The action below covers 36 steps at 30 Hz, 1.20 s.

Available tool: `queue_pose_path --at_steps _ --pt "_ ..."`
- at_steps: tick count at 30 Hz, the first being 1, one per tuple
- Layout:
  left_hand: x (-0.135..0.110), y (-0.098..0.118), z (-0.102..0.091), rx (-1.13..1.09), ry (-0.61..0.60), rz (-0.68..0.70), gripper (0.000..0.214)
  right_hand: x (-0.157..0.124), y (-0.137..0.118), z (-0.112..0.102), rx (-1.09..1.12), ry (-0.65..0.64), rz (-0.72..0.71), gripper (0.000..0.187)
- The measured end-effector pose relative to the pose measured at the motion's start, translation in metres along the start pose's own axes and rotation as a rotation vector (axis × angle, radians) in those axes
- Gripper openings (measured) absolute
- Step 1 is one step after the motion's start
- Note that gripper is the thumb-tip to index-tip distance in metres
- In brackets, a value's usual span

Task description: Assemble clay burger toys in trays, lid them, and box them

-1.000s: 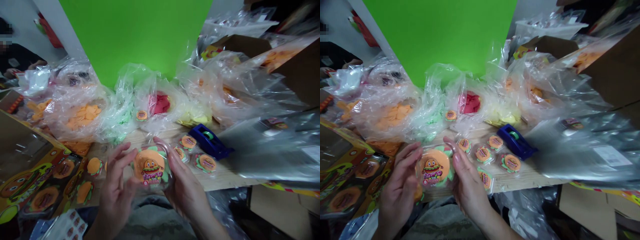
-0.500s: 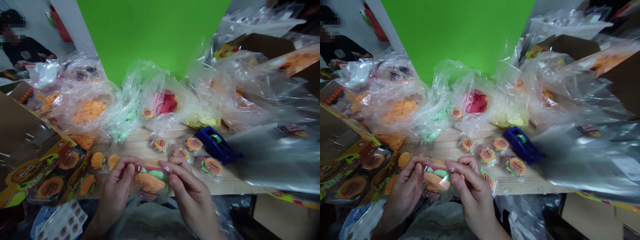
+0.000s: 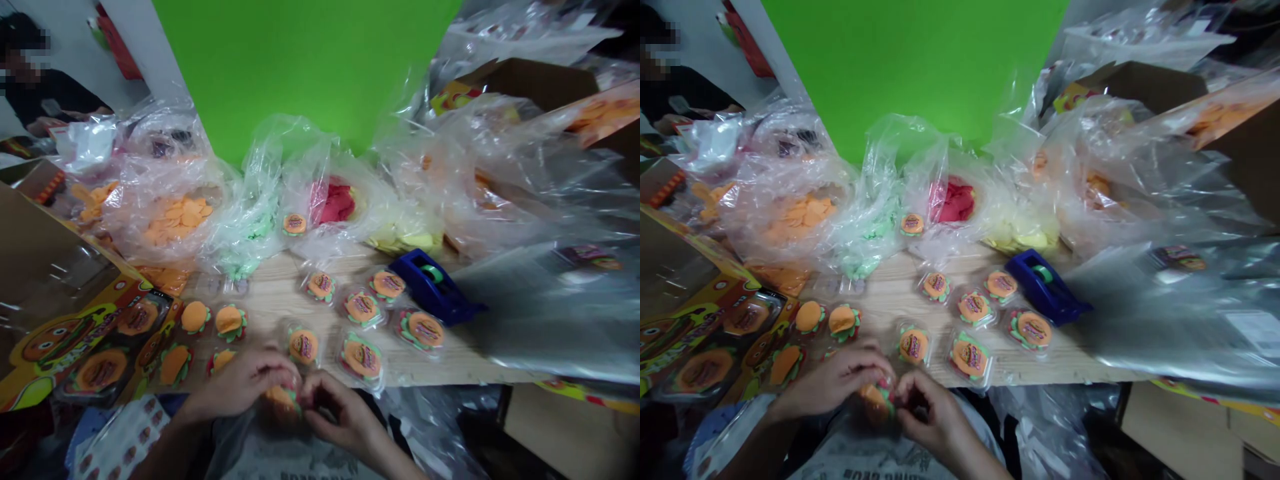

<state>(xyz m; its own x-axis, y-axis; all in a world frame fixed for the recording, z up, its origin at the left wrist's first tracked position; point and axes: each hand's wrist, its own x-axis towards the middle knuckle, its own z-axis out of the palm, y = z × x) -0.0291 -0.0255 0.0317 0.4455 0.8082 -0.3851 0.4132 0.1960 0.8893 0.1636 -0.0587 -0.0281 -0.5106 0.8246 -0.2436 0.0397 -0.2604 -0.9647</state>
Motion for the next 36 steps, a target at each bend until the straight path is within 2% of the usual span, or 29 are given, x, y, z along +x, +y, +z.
queue_pose_path --at_steps 2,3,6,10,14,17,21,23,25,27,31,34,36 --pt "0.001 -0.004 0.007 0.045 -0.084 -0.033 0.020 -0.002 0.005 0.003 0.046 -0.058 0.085 0.023" --pt "0.000 -0.007 0.010 0.047 -0.073 -0.066 0.017 -0.003 0.005 0.004 0.066 -0.072 0.111 0.026" --pt "-0.006 -0.022 0.016 -0.027 0.084 -0.156 0.012 -0.004 0.003 0.004 0.122 -0.075 0.125 0.035" --pt "-0.020 -0.040 0.024 -0.218 0.203 -0.225 0.026 -0.007 0.007 0.003 0.204 -0.032 0.107 0.043" --pt "-0.024 -0.041 0.027 -0.192 0.305 -0.218 0.030 -0.009 0.013 0.004 0.250 -0.018 0.137 0.045" --pt "-0.020 -0.025 0.017 -0.075 0.229 -0.149 0.028 -0.007 0.013 0.005 0.225 -0.041 0.141 0.042" --pt "-0.009 0.008 0.006 0.107 -0.069 -0.051 0.021 -0.003 0.007 0.005 0.161 -0.012 0.090 0.044" --pt "-0.004 0.016 0.009 0.106 -0.143 -0.055 0.014 -0.003 0.005 0.002 0.133 0.004 0.091 0.042" --pt "-0.002 0.012 0.017 0.063 -0.086 -0.095 0.011 -0.006 0.004 -0.001 0.137 -0.015 0.129 0.043" --pt "-0.003 -0.002 0.026 -0.009 0.030 -0.132 0.013 -0.010 0.006 -0.003 0.185 -0.022 0.169 0.047" --pt "-0.014 -0.033 0.039 -0.212 0.197 -0.189 0.027 -0.018 0.014 -0.002 0.204 0.113 0.163 0.052" --pt "-0.021 -0.038 0.044 -0.265 0.330 -0.194 0.030 -0.019 0.014 -0.001 0.219 0.174 0.164 0.051" --pt "-0.021 -0.035 0.044 -0.248 0.361 -0.165 0.029 -0.018 0.013 -0.001 0.266 0.165 0.184 0.050"
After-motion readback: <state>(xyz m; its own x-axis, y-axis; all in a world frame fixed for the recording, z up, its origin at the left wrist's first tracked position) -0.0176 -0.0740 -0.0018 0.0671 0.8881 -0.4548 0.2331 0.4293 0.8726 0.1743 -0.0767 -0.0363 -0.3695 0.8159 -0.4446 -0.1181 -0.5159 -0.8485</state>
